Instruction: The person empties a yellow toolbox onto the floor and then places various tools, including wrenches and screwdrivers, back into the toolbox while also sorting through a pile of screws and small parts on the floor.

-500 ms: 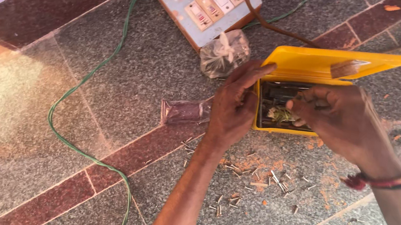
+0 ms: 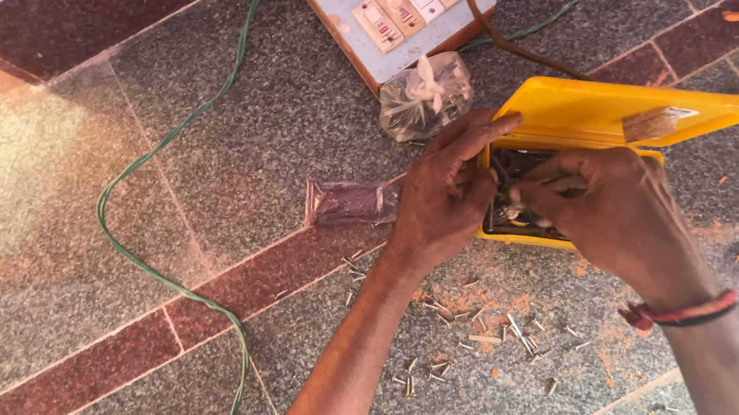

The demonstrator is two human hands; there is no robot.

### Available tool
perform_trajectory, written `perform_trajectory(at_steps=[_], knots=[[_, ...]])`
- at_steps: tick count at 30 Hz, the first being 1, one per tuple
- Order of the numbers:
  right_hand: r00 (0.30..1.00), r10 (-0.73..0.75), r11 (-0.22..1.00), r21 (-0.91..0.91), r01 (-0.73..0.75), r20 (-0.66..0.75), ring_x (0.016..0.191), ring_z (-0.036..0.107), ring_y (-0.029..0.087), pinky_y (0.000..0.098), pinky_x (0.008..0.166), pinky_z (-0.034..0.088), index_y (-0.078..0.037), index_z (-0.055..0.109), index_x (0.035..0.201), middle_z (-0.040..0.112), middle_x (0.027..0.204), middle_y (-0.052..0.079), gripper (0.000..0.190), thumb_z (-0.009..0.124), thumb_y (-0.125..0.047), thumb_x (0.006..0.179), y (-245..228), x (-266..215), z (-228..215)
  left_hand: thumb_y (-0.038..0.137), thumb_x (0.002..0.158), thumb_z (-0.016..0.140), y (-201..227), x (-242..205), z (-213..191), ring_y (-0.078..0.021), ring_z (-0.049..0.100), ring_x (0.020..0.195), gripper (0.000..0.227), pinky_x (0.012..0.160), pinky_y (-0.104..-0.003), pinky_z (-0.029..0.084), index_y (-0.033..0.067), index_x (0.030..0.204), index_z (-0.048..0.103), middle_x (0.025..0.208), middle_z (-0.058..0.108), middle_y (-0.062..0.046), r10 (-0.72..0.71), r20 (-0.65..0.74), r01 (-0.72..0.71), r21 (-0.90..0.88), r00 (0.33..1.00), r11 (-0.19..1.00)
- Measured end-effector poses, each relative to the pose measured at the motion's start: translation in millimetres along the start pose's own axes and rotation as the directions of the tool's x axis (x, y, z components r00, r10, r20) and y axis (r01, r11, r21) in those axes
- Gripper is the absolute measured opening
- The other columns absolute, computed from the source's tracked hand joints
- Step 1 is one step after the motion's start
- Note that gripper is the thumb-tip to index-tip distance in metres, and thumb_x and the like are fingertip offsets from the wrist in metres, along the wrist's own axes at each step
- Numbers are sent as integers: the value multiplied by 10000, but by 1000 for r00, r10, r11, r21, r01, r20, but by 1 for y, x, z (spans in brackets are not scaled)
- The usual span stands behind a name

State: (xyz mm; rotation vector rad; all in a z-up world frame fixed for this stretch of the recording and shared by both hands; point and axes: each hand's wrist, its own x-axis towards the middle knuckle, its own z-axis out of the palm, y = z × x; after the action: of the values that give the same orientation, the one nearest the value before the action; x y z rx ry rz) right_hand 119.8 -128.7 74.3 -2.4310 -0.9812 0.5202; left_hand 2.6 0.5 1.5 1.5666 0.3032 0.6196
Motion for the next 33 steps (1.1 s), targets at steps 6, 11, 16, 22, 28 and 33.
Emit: perform_trajectory(at_steps=[6,11,16,22,28,33], knots=[[999,32,999,-11,-33,-23,642,750,225,372,649,578,-115,824,953,772,757,109,151,795,-228,858,-7,-8,9,-138,885,518,-4,-4,1,-172,697,1188,622,915,-248,647,137,1436,602,1508,541,-137,32,-15,-32,31,999,999],[994,-90,988,-130,80,-68,699,747,269,407,691,565,-88,824,903,776,767,128,114,796,-185,851,-24,-3,5,-133,858,519,-2,-5,0,-190,700,1152,635,877,-256,627,136,1425,609,1506,552,-144,32,-23,-30,66,999,997],[915,-355,924,74,374,-191,825,749,258,363,706,593,-44,732,1100,747,983,133,250,707,-228,933,-3,-42,-14,-115,887,537,-12,-6,1,-209,674,1212,583,862,-270,674,143,1405,611,1478,530,-145,119,-31,-116,66,992,991],[993,-17,991,-128,32,116,772,749,239,419,695,609,-132,727,1203,724,964,112,533,873,-361,744,41,-128,-3,-2,1008,638,-9,-6,0,-195,733,1094,257,882,-294,704,140,1206,718,1201,651,-112,133,-86,-119,147,987,982],[981,-78,996,-35,86,179,855,736,279,404,752,623,-73,611,1287,643,1063,141,746,887,-359,656,53,-142,19,155,1018,674,29,-14,-25,-149,778,951,108,780,-261,661,143,1114,721,1074,743,-36,-202,117,98,580,972,809],[967,-198,979,84,187,158,846,779,230,366,754,642,-83,670,1225,685,1065,104,520,824,-245,755,46,-128,39,155,762,850,56,-67,-48,-276,691,1008,389,863,-428,559,88,1128,737,1082,712,-158,-127,66,-4,900,990,437]])
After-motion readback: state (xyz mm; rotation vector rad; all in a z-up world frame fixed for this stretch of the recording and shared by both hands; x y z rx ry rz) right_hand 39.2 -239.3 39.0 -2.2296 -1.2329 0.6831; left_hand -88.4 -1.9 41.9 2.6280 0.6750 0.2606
